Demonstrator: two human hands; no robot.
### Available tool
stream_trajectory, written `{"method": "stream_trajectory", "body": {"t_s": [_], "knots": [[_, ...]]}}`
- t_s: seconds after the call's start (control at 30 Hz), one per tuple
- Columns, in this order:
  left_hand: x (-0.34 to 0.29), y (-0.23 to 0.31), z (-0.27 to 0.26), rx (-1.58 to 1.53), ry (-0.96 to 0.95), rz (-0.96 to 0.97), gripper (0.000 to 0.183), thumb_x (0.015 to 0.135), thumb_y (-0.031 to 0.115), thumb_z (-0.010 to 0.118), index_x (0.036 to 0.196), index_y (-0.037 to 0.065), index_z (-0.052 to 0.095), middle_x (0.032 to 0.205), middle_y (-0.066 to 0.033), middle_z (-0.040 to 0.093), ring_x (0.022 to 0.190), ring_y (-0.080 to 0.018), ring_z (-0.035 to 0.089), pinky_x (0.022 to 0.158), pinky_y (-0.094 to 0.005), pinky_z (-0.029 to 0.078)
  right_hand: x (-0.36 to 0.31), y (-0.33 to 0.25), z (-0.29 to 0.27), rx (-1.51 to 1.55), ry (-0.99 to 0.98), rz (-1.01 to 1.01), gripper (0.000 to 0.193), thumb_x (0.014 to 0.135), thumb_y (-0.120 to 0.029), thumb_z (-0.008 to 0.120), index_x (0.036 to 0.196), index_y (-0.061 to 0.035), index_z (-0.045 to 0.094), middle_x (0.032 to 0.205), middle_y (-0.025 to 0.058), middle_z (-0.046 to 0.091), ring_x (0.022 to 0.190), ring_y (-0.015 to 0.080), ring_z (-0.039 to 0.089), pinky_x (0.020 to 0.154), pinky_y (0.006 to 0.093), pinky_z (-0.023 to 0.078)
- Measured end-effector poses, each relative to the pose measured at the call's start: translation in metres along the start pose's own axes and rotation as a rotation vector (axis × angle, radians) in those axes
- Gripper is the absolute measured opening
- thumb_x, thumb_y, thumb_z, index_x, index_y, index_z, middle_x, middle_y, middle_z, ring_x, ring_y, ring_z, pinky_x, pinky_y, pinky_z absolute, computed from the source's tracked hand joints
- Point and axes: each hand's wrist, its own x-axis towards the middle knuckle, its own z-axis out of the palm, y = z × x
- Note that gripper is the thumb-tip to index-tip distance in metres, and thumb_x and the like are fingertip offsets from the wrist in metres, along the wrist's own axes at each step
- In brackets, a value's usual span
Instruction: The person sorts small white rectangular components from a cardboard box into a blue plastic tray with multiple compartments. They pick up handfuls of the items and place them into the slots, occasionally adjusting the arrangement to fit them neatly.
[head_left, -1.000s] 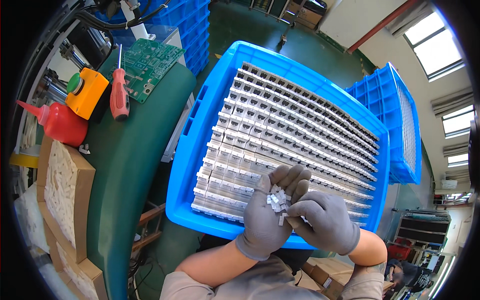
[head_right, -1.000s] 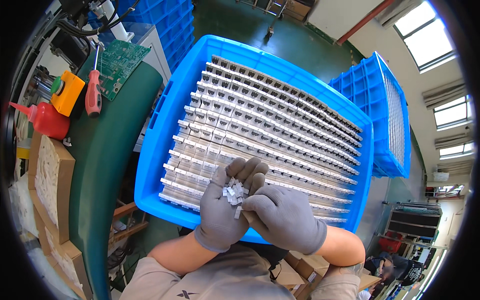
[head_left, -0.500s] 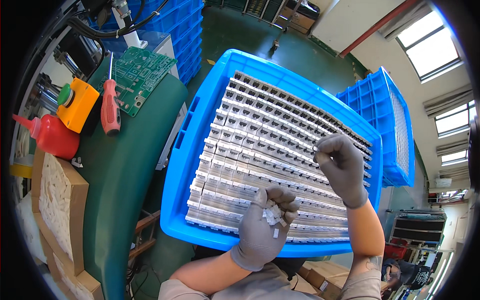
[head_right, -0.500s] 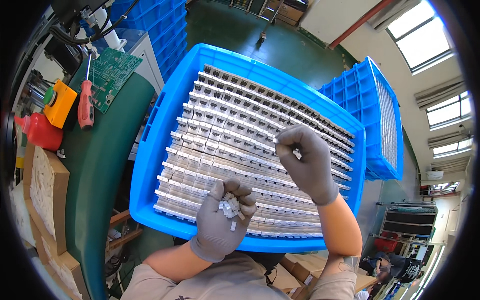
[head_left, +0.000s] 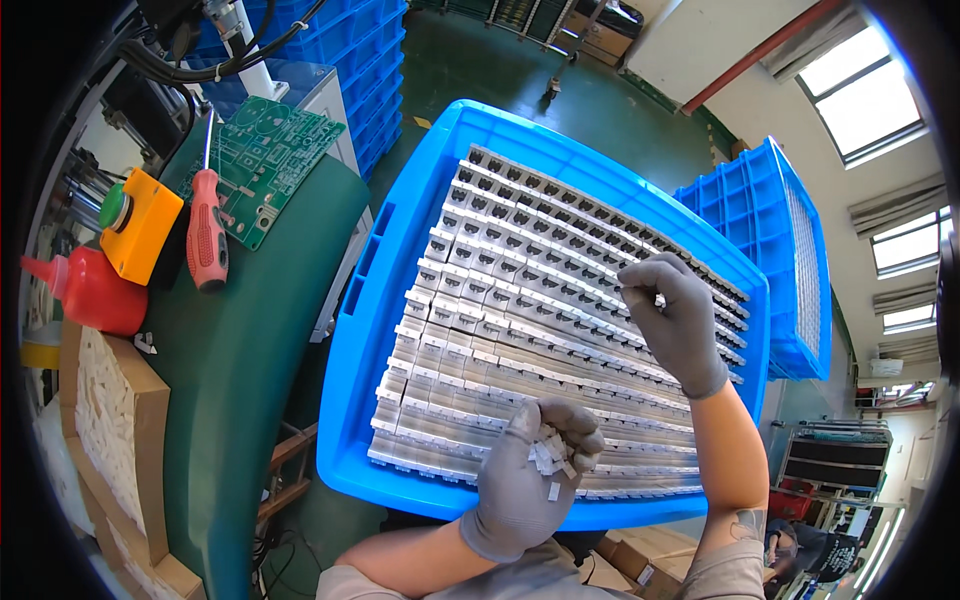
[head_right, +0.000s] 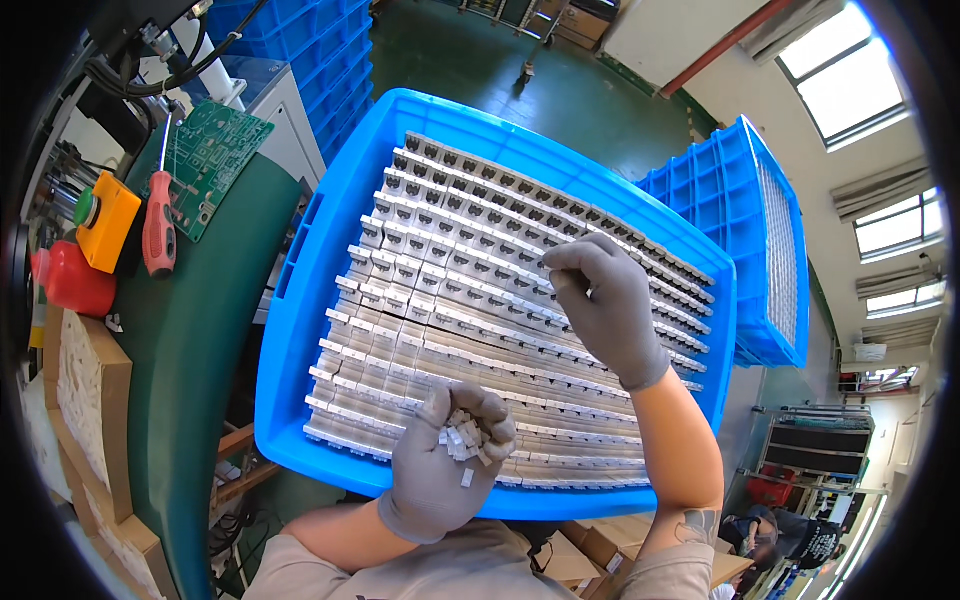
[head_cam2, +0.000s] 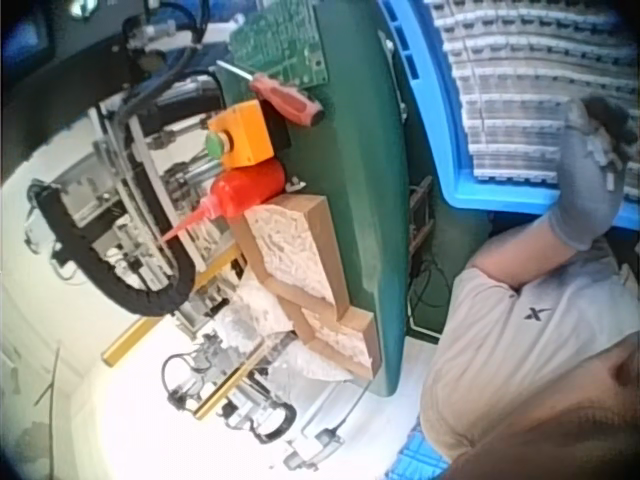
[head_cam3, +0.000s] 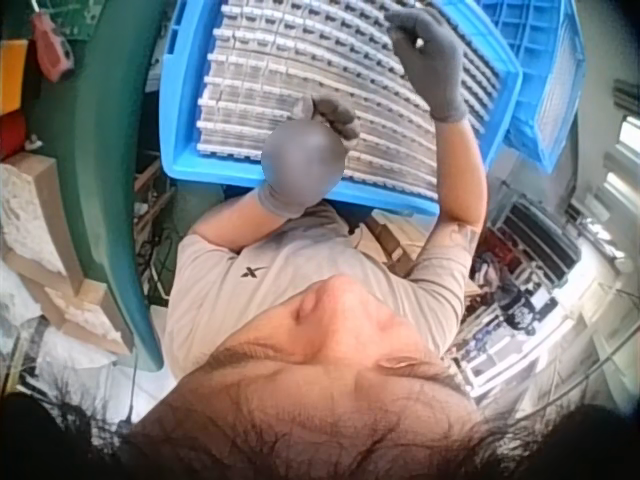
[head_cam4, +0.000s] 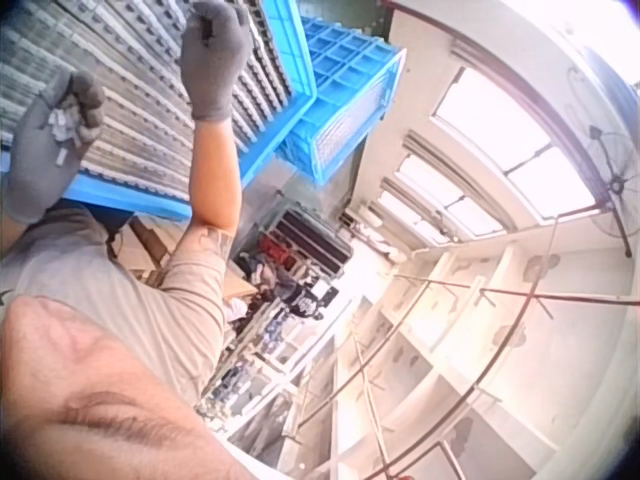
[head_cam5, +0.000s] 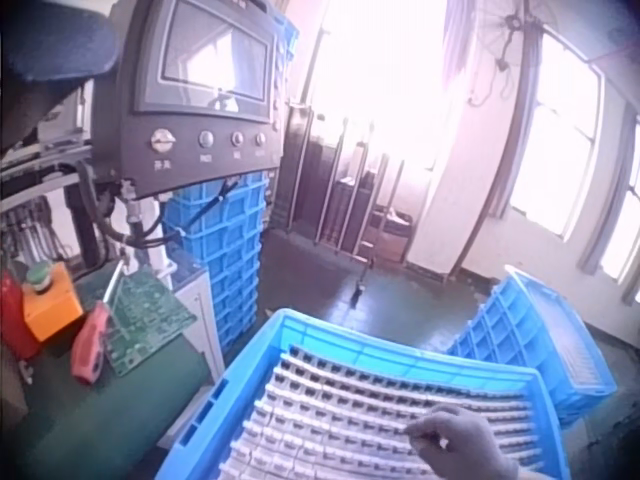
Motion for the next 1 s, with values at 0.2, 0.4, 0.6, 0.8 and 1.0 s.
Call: {"method": "stream_trajectory", "body": {"t_s": [0.2,0.4,0.6,0.8,1.0], "knots": [[0.002,-0.002,-0.005,0.052,-0.05,0.006,0.049,0.108,0.042,0.037,0.11,0.0,0.062,0.099,-0.0116,0.067,0.091,-0.0192,0.063,0.079,-0.031,0.05,0.025,0.026,0.008,-0.081,0.032,0.096,0.009,0.083,0.0,0.07,0.09,-0.0026,0.064,0.083,0.0091,0.064,0.07,0.0205,0.061,0.065,0.0314,0.049],[0.002,0.0,-0.004,0.033,-0.097,0.016,0.049,0.108,0.041,0.036,0.11,0.0,0.063,0.1,-0.0118,0.067,0.091,-0.02,0.064,0.079,-0.0319,0.05,0.046,0.03,0.023,-0.195,-0.021,0.09,0.007,0.083,-0.007,0.07,0.089,-0.0028,0.068,0.092,0.0116,0.065,0.08,0.0264,0.064,0.074,0.0366,0.052],[0.0,0.001,-0.008,0.015,-0.1,-0.039,0.047,0.108,0.04,0.037,0.112,0.001,0.062,0.102,-0.0117,0.067,0.091,-0.0202,0.064,0.079,-0.0325,0.05,0.052,0.032,0.034,-0.199,-0.004,0.11,0.008,0.084,-0.01,0.07,0.088,-0.003,0.073,0.096,0.0131,0.066,0.086,0.0286,0.065,0.08,0.0375,0.054],[-0.001,0.0,-0.008,-0.018,-0.102,-0.043,0.045,0.108,0.04,0.037,0.112,0.002,0.061,0.105,-0.0115,0.067,0.092,-0.0204,0.065,0.081,-0.0329,0.05,0.053,0.032,0.035,-0.235,-0.018,0.09,0.009,0.083,-0.011,0.07,0.087,-0.0028,0.073,0.094,0.0138,0.067,0.087,0.0305,0.066,0.081,0.0389,0.054],[-0.001,0.001,-0.006,-0.038,-0.107,-0.034,0.046,0.108,0.041,0.037,0.112,0.002,0.061,0.105,-0.0113,0.068,0.094,-0.0203,0.065,0.082,-0.033,0.05,0.053,0.031,0.035,-0.291,-0.025,0.075,0.008,0.083,-0.01,0.069,0.085,-0.0028,0.072,0.093,0.0138,0.067,0.087,0.0322,0.065,0.08,0.0403,0.053]]}}
